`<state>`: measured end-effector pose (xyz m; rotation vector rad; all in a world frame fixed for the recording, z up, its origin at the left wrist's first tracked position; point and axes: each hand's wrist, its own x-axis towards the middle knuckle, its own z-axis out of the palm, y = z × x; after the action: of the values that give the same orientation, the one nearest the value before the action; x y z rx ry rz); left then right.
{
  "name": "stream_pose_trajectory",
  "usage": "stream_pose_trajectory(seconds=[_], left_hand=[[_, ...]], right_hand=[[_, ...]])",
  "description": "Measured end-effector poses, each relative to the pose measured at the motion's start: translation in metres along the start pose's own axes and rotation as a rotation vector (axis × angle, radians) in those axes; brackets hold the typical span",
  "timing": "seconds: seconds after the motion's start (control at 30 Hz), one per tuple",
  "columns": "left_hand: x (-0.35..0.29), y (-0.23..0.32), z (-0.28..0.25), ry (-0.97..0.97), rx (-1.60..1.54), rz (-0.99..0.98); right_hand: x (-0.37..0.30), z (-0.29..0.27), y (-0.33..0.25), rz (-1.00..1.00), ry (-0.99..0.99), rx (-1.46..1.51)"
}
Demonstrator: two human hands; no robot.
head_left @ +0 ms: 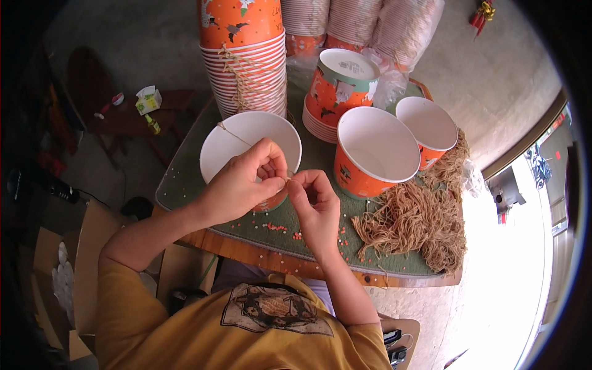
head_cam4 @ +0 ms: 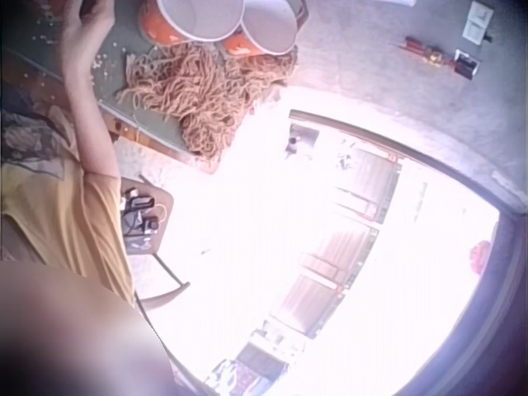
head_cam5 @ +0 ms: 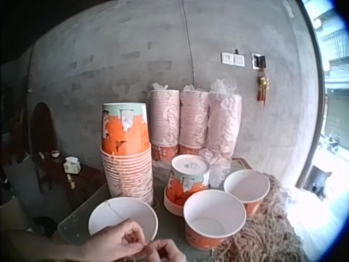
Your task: Threading strings through pre-drilled holes in paper bowls and stacking them for packaging.
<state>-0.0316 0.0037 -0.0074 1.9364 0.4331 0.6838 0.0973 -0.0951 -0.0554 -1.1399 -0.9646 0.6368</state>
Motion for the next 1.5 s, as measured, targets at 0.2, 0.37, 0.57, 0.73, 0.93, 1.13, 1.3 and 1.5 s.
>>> stream_pose_trajectory(seconds=[0.2, 0.37, 0.57, 0.73, 0.93, 1.13, 1.3, 1.5], left_hand=[[0.003, 0.004, -0.004, -0.056, -0.125, -0.095], [0.004, 0.003, -0.007, -0.107, -0.183, -0.134], [0.004, 0.001, -0.005, -0.071, -0.088, -0.111], [0.002, 0.006, -0.002, -0.096, 0.016, -0.100], [0.001, 0.009, -0.003, -0.129, 0.148, -0.136], [0.000, 0.009, -0.006, -0.074, 0.275, 0.005], [-0.003, 0.006, -0.002, -0.007, 0.421, 0.145], [-0.004, 0.006, -0.006, 0.066, 0.590, 0.364]], right_hand=[[-0.002, 0.002, 0.000, 0.008, 0.064, 0.034], [-0.002, -0.002, 0.002, -0.092, 0.016, -0.142], [0.000, -0.006, 0.001, -0.187, -0.006, -0.267], [0.003, -0.007, 0.000, -0.207, -0.041, -0.278], [0.001, -0.008, 0.008, 0.026, -0.081, 0.024], [-0.004, -0.009, 0.014, 0.030, -0.059, 0.027], [-0.008, -0.006, 0.008, -0.042, -0.102, -0.068], [-0.016, -0.004, 0.012, -0.026, -0.072, -0.005]])
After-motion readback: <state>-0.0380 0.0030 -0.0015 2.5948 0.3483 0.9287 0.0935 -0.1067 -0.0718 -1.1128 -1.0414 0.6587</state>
